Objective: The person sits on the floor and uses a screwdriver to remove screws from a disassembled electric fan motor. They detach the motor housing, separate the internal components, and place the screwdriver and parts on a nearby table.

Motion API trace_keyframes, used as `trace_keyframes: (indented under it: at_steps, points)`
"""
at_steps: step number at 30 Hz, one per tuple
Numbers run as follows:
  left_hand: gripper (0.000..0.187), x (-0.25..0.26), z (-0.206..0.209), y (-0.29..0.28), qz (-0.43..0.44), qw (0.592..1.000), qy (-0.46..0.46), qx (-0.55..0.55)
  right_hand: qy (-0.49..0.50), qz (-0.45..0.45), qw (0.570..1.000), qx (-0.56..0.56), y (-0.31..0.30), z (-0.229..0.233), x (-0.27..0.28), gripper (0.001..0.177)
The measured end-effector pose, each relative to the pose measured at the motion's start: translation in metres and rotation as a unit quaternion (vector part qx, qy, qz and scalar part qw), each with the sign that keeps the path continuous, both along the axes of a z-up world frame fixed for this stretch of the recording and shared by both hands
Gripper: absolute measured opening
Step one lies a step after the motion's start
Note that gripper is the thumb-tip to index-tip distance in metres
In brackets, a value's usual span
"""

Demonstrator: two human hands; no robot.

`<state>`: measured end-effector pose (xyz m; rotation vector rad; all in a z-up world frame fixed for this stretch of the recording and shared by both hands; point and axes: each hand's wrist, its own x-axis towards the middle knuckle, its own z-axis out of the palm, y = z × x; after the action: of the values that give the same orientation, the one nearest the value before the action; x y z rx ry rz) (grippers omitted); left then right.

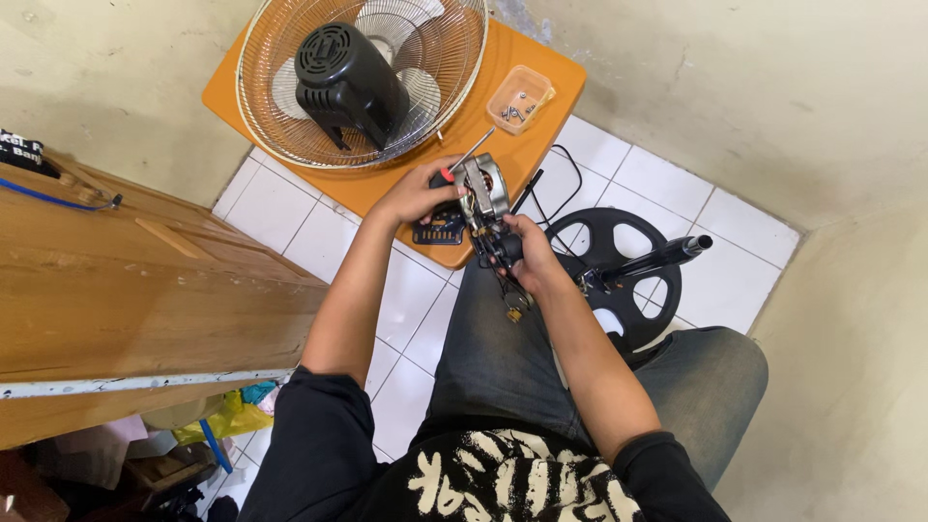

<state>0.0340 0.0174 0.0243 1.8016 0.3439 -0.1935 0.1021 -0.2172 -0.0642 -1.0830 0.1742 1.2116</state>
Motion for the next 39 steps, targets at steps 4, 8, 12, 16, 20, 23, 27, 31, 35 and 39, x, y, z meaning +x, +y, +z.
trace_keyframes:
  at_steps: [4,8,12,16,20,23,27,31,35,39]
  points:
    - [0.064,0.006,0.002,0.002,0.022,0.998,0.015,0.059,0.021,-0.019,0.998,0.05,0.008,-0.016,0.004,0.034]
    - [0.063,0.006,0.003,0.002,0.047,0.996,0.014,0.077,0.028,-0.024,0.996,0.085,0.007,-0.023,0.004,0.036]
    - [0.063,-0.003,0.001,-0.003,0.076,0.987,-0.011,0.139,-0.004,-0.033,0.99,0.139,0.0,-0.021,-0.003,0.033]
    - [0.054,-0.019,0.002,-0.017,0.13,0.912,-0.165,0.351,-0.09,-0.034,0.989,0.113,-0.006,-0.011,-0.013,0.028]
    - [0.051,-0.033,-0.003,-0.048,0.257,0.899,-0.109,0.337,-0.175,-0.021,0.982,0.061,-0.005,-0.005,-0.027,0.043]
    - [0.047,-0.04,-0.012,-0.06,0.296,0.892,-0.132,0.315,-0.218,-0.019,0.976,0.0,-0.005,-0.004,-0.037,0.052]
    - [0.047,-0.044,-0.032,-0.064,0.306,0.901,-0.101,0.29,-0.236,-0.018,0.972,-0.003,-0.003,-0.01,-0.036,0.059]
    - [0.054,-0.051,-0.058,-0.057,0.305,0.865,-0.235,0.321,-0.207,-0.019,0.977,0.052,-0.001,-0.022,-0.031,0.055]
    - [0.07,-0.069,-0.081,-0.053,0.331,0.887,-0.167,0.274,-0.179,-0.018,0.981,0.076,0.0,-0.028,-0.027,0.046]
    - [0.077,-0.091,-0.089,-0.059,0.292,0.908,-0.14,0.267,-0.164,-0.016,0.984,0.065,0.001,-0.029,-0.027,0.04]
